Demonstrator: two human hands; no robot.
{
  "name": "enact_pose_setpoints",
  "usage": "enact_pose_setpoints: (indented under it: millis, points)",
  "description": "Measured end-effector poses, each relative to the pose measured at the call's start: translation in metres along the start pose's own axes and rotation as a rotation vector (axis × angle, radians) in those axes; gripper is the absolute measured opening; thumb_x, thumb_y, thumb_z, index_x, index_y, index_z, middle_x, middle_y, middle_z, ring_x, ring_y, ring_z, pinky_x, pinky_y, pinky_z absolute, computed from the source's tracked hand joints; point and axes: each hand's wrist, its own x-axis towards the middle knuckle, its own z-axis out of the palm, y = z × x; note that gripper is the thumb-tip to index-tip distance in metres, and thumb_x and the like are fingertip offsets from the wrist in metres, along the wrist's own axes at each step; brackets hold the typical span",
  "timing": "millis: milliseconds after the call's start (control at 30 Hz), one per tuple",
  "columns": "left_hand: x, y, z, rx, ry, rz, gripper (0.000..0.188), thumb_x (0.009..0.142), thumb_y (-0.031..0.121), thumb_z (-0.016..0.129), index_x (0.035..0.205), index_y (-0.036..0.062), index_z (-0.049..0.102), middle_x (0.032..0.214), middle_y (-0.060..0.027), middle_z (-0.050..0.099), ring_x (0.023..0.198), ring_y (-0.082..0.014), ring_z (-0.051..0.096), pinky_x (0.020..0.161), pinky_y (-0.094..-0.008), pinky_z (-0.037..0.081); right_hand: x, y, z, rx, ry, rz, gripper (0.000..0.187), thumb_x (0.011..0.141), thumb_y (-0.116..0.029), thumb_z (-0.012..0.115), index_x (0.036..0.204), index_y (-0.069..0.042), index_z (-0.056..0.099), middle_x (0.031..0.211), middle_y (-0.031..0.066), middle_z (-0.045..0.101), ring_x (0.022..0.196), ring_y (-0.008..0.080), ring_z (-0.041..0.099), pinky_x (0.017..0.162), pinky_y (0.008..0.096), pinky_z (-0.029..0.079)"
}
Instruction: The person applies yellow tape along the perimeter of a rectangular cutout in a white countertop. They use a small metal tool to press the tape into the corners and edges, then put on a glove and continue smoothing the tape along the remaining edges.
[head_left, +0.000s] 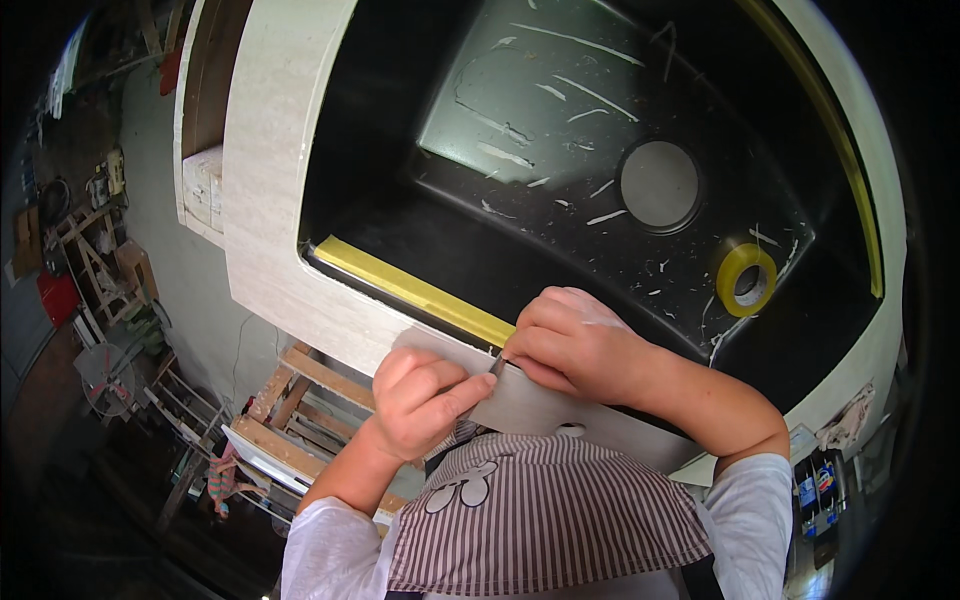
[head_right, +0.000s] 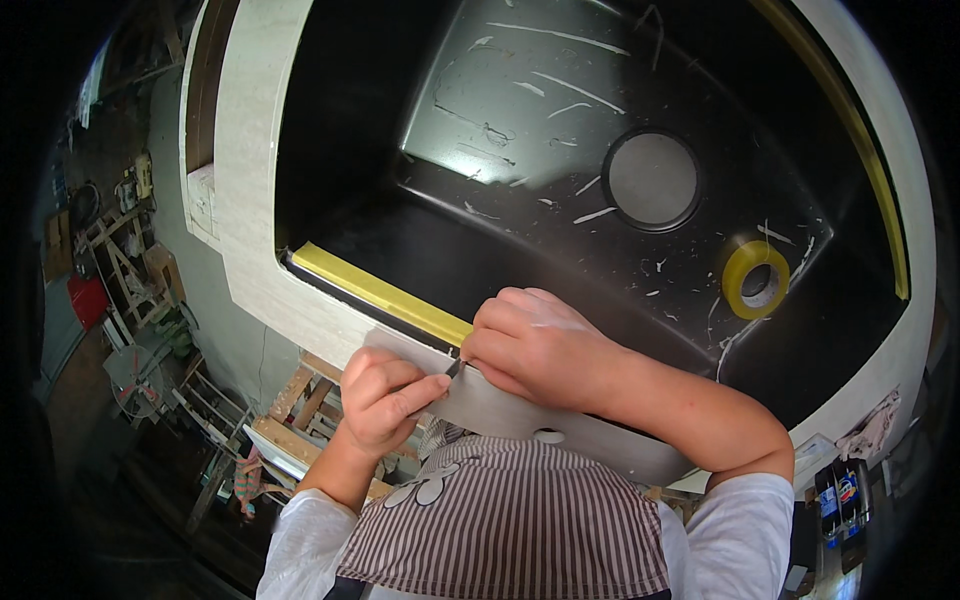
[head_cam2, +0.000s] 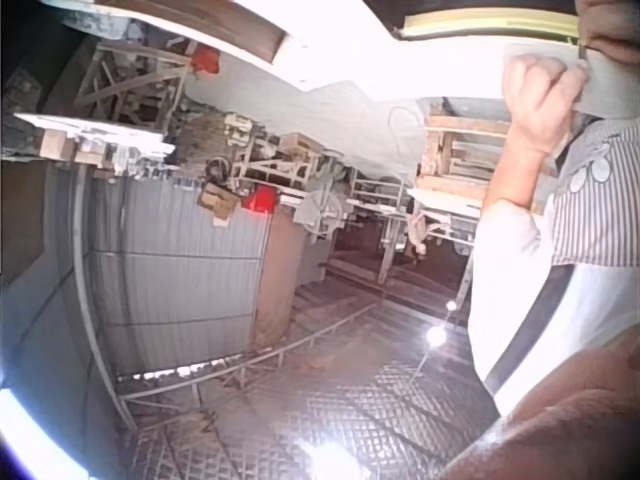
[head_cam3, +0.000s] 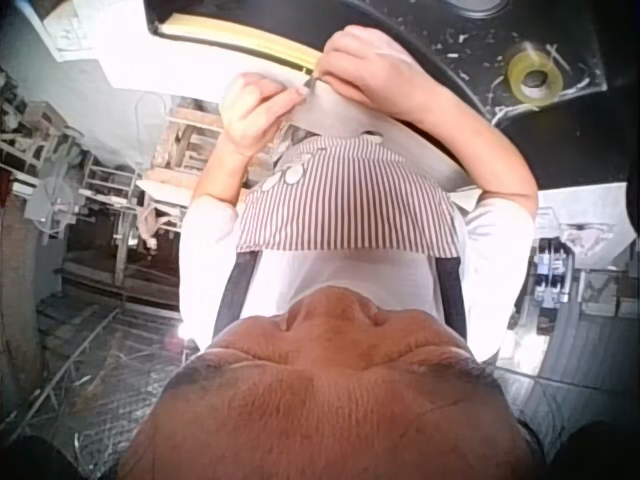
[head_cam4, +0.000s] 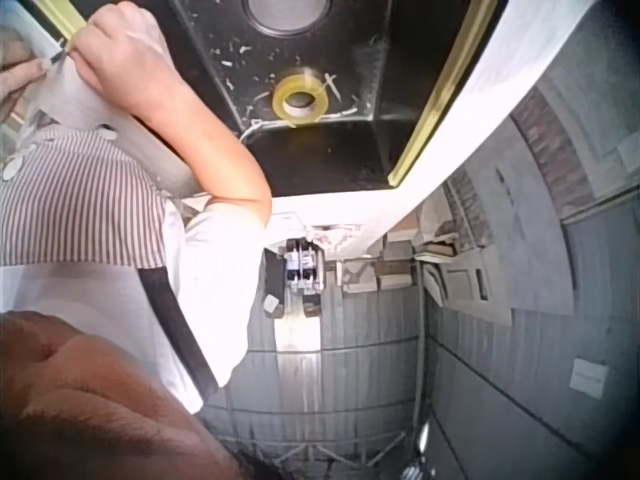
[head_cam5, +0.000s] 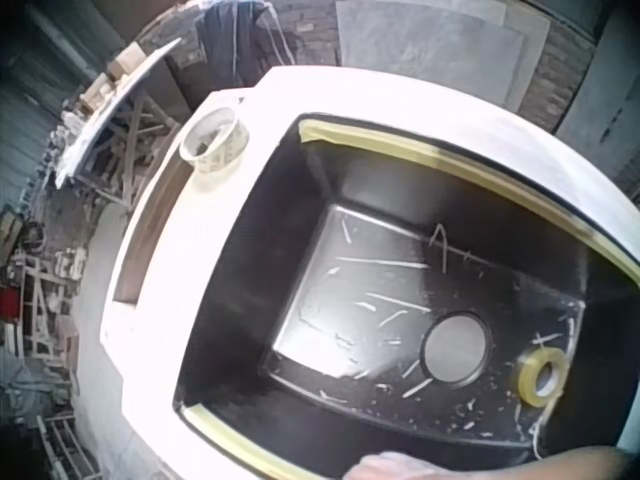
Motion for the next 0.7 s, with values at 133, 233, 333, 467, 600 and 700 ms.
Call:
enact_pose_setpoints:
  millis: [133,233,333,467,600,700]
  points:
    - [0.0,-0.004,-0.002,0.003,0.02,-0.018,0.036,0.065,0.008,0.085,0.1,0.0118,0.079,0.086,0.0002,0.066,0.076,-0.0196,0.058,0.064,-0.031,0.047,0.006,0.001,0.003,-0.008,0.008,-0.012,0.015,0.083,-0.011,0.076,0.098,-0.008,0.07,0.093,0.0054,0.062,0.089,0.0267,0.06,0.08,0.0402,0.049]
    - [0.001,-0.007,-0.004,0.003,0.024,-0.024,0.036,0.064,0.007,0.086,0.099,0.0115,0.079,0.085,0.0001,0.066,0.077,-0.02,0.058,0.065,-0.031,0.047,0.011,0.002,0.005,-0.019,0.014,-0.021,0.016,0.083,-0.01,0.076,0.097,-0.008,0.07,0.093,0.0051,0.062,0.089,0.0266,0.06,0.08,0.0401,0.049]
    - [-0.001,-0.01,-0.007,-0.005,0.033,-0.043,0.037,0.063,0.006,0.086,0.099,0.0113,0.079,0.085,0.0,0.066,0.077,-0.0205,0.059,0.066,-0.031,0.047,0.016,0.003,0.007,-0.028,0.017,-0.034,0.017,0.082,-0.01,0.076,0.097,-0.008,0.069,0.093,0.0051,0.062,0.089,0.0265,0.06,0.08,0.0399,0.049]
    - [0.0,-0.017,-0.011,0.014,0.047,-0.036,0.035,0.064,0.007,0.085,0.098,0.0109,0.079,0.084,0.0003,0.066,0.077,-0.0202,0.059,0.065,-0.0313,0.047,0.024,0.003,0.011,-0.03,0.042,-0.038,0.017,0.082,-0.01,0.076,0.096,-0.008,0.069,0.092,0.0049,0.061,0.089,0.0264,0.06,0.079,0.0398,0.049]
    - [0.002,-0.022,-0.014,0.024,0.057,-0.015,0.031,0.066,0.011,0.084,0.098,0.0102,0.08,0.084,0.0008,0.065,0.076,-0.0189,0.059,0.064,-0.032,0.046,0.029,0.002,0.011,-0.037,0.039,-0.035,0.016,0.081,-0.01,0.076,0.096,-0.008,0.069,0.092,0.0042,0.062,0.089,0.0262,0.061,0.079,0.0397,0.049]
    - [0.004,-0.023,-0.015,0.019,0.053,-0.01,0.031,0.067,0.012,0.083,0.097,0.0101,0.08,0.084,0.0006,0.066,0.077,-0.0188,0.059,0.064,-0.032,0.046,0.029,0.002,0.012,-0.035,0.036,-0.023,0.016,0.081,-0.01,0.076,0.095,-0.009,0.069,0.091,0.0039,0.062,0.089,0.026,0.061,0.079,0.0398,0.049]
